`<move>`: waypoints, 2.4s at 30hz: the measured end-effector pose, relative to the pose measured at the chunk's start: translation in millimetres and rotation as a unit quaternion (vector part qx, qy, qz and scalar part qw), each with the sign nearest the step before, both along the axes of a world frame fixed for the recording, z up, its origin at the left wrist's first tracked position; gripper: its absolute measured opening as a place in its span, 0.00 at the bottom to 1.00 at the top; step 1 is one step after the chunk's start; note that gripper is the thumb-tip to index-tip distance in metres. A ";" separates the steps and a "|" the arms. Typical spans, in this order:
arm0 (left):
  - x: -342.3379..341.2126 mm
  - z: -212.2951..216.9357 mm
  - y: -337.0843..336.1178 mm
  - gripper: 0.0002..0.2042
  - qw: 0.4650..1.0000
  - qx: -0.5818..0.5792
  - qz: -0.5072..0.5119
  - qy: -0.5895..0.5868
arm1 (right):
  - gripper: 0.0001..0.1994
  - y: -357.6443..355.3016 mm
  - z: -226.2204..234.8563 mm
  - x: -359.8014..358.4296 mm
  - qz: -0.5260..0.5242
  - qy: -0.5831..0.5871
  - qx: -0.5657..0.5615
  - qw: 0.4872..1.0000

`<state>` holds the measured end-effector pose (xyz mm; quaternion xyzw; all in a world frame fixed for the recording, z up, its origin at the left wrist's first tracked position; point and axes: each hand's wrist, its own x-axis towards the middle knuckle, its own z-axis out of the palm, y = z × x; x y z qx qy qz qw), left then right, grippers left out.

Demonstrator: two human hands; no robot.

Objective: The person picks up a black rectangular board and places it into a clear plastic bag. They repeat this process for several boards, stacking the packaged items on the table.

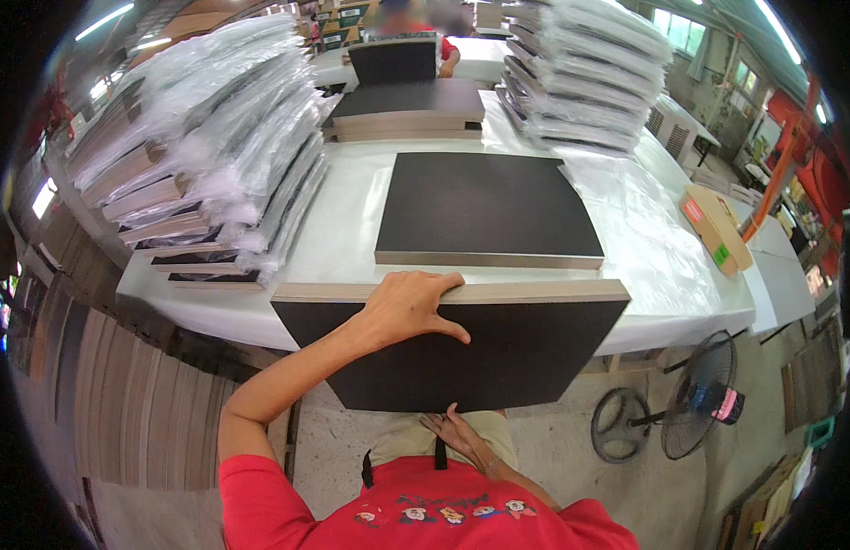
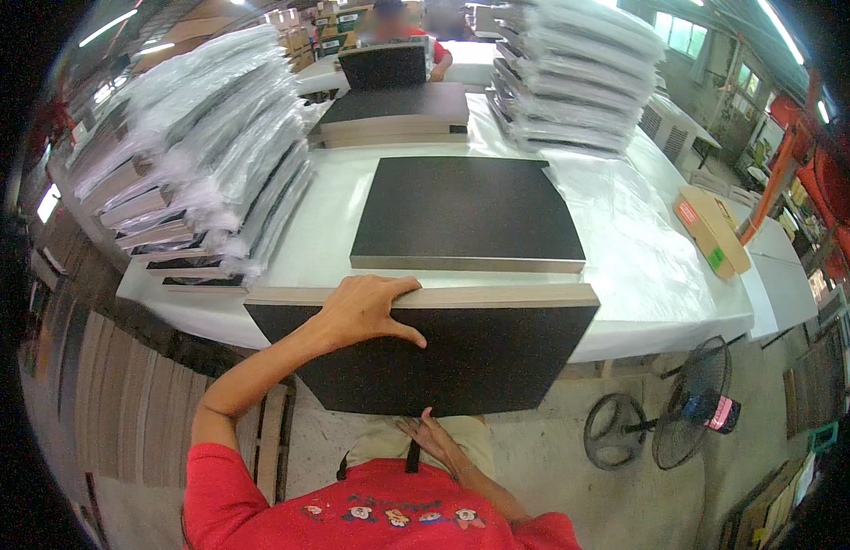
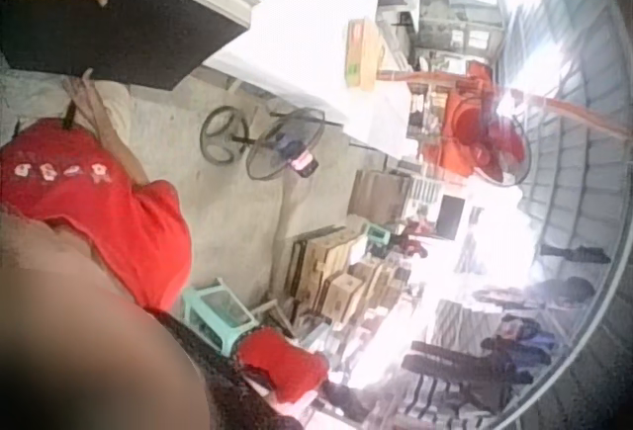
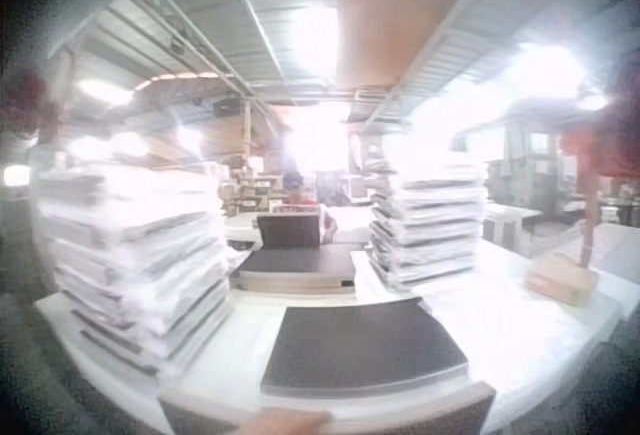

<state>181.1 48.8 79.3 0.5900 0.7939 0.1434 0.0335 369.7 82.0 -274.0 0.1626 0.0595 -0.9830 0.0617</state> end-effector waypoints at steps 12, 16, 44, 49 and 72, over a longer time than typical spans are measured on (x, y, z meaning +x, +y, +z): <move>-26.0 -16.0 28.8 0.38 0.999 -0.028 0.019 -0.012 | 0.27 -10.7 50.6 43.4 0.024 -0.130 0.191 0.973; -23.9 -15.0 29.0 0.40 1.000 -0.017 0.006 0.002 | 0.17 2.9 154.9 60.3 -0.030 -0.065 0.578 0.813; -34.1 -32.0 -98.8 0.46 0.885 0.252 0.333 0.207 | 0.26 161.5 320.6 -59.8 0.026 0.109 0.984 0.136; -58.3 -196.2 -167.3 0.39 0.774 0.412 0.327 -0.354 | 0.26 143.7 332.2 -53.3 0.024 0.109 0.985 0.133; 0.9 102.6 -91.2 0.23 0.883 0.421 0.204 0.011 | 0.28 132.1 350.4 59.5 -0.266 -0.036 0.815 0.515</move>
